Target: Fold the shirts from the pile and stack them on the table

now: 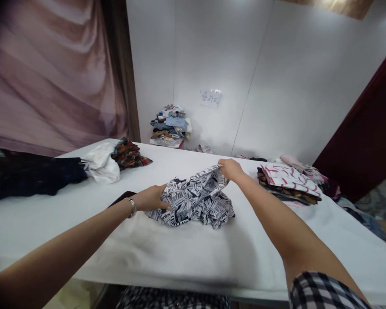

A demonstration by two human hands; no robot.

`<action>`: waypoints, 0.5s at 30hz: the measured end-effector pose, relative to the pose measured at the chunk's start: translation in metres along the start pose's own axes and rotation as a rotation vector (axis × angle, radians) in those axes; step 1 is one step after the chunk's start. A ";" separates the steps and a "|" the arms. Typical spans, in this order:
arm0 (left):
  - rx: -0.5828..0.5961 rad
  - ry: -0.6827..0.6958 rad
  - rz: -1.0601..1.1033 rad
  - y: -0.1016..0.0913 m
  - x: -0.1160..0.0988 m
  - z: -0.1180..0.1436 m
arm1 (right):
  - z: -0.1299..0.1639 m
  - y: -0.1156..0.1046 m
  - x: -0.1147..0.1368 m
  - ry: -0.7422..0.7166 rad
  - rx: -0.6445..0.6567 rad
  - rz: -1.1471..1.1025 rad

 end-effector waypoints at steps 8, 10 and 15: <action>-0.372 -0.304 -0.320 -0.107 0.003 -0.055 | -0.031 -0.076 0.008 0.054 -0.410 0.144; -0.588 -0.319 -0.350 -0.162 -0.006 -0.067 | -0.044 -0.110 -0.005 0.112 -0.584 0.030; -1.058 -0.266 -0.207 -0.274 -0.035 -0.078 | -0.062 -0.195 -0.036 -0.065 -0.907 -0.497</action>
Point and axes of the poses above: each hand's wrist, its own z-axis away from the middle knuckle, its own y-axis out of the palm, x = y × z, the point moved 4 cm from there along -z, towards the middle knuckle, and after that the axes turned 6 degrees about -x, right-handed, at the moved point
